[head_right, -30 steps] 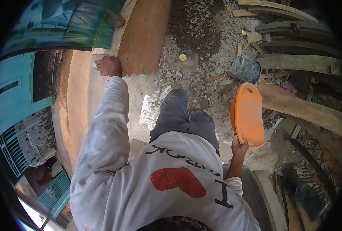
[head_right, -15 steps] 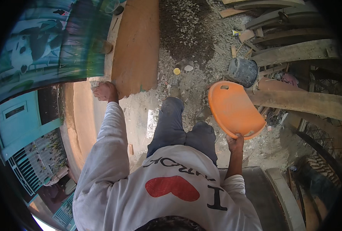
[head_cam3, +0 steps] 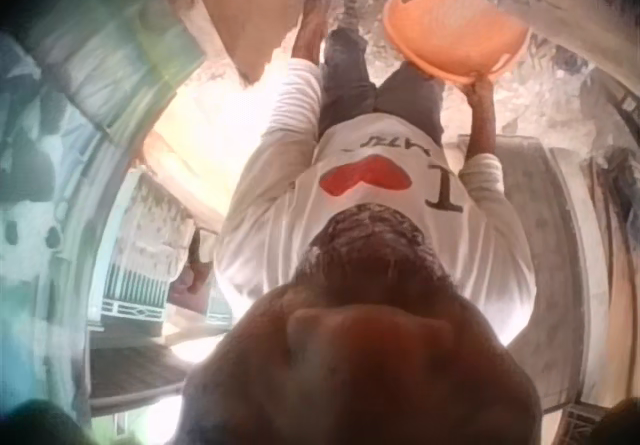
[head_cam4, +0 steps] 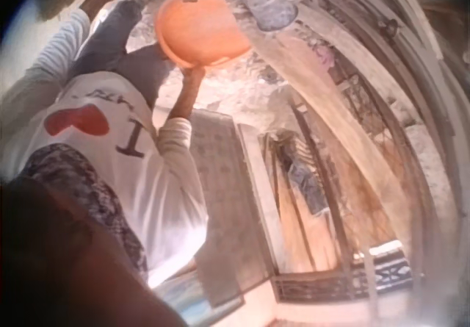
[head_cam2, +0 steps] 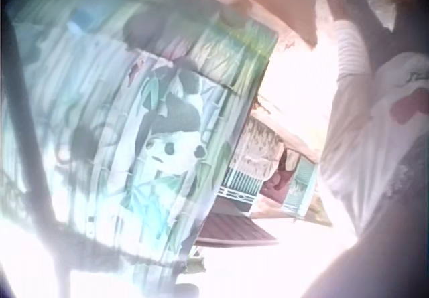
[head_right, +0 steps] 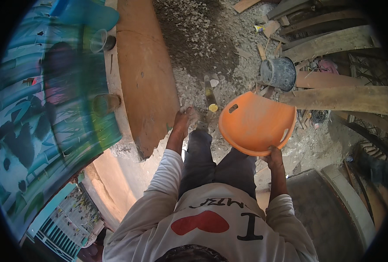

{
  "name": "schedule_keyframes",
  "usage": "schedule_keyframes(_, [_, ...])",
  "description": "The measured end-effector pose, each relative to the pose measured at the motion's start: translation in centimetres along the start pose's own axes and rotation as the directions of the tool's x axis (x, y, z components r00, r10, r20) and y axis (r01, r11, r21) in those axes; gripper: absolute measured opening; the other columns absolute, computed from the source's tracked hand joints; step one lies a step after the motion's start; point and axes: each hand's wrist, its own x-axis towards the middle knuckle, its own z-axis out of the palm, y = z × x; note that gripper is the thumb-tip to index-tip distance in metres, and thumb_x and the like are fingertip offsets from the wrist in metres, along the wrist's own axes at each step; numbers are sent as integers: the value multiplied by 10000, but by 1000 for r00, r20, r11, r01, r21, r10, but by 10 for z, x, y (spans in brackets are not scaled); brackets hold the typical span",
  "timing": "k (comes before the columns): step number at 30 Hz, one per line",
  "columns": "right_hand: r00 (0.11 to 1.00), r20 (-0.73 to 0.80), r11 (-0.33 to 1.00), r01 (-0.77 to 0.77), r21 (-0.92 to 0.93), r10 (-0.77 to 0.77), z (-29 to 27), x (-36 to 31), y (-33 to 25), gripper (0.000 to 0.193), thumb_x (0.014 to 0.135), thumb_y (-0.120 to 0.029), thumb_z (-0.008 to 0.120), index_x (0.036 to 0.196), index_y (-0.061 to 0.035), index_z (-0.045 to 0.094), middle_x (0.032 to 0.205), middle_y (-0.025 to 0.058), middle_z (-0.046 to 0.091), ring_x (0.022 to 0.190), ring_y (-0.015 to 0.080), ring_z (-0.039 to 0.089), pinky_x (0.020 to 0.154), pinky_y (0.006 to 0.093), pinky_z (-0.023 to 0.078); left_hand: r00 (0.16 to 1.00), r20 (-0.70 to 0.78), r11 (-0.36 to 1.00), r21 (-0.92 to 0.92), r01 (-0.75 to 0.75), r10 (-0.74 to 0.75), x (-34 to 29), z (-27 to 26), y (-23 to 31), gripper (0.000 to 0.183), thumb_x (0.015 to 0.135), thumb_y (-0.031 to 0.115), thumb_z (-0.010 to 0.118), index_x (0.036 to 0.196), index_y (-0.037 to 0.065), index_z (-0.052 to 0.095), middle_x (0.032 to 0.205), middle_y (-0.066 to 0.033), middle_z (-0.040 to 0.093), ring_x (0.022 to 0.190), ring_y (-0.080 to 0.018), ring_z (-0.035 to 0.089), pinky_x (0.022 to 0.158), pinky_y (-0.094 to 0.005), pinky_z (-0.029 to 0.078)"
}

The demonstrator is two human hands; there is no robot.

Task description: The person repeatedly scoops gravel and debris from a pile into an orange basin using a shovel, carries the basin to a construction area, and pours the contents onto a wet cement surface. This cycle is performed multiple times.

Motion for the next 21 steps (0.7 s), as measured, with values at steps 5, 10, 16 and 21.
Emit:
schedule_keyframes(5, [983, -164, 996, 75, -43, -81, 46, -40, -5, 408, 878, -198, 461, 1256, -45, 459, 1092, 138, 609, 888, 250, 663, 683, 394, 579, 827, 230, 761, -323, 563, -514, 95, 51, 29, 641, 886, 361, 691, 1343, 26, 390, 1296, -226, 490, 1133, -395, 552, 936, -524, 502])
schedule_keyframes(10, [948, -245, 978, 186, -95, -204, 93, -64, -19, 453, 845, -180, 487, 1270, -35, 433, 1038, 119, 600, 835, 230, 668, 628, 380, 583, 867, 164, 821, -276, 499, -471, 154, 84, 3, 322, 873, 237, 688, 1079, 50, 526, 792, -91, 574, 652, -283, 606, 619, -411, 546])
schedule_keyframes(16, [925, -224, 951, 297, -80, -308, 75, 4, 2, 517, 816, -203, 555, 1293, -47, 430, 1019, 125, 617, 795, 215, 678, 556, 354, 602, 889, 184, 855, -249, 454, -418, 93, 38, 20, 102, 919, 132, 581, 966, 64, 521, 676, -18, 505, 527, -118, 492, 461, -259, 440])
schedule_keyframes(21, [988, -115, 991, 90, -95, -101, 54, 112, 11, 514, 776, -175, 568, 1266, -49, 479, 988, 126, 629, 778, 257, 682, 549, 400, 613, 880, 286, 728, -495, 474, -378, -2, 25, 67, 183, 917, 143, 588, 1058, 50, 518, 762, -22, 513, 559, -109, 494, 496, -256, 445])
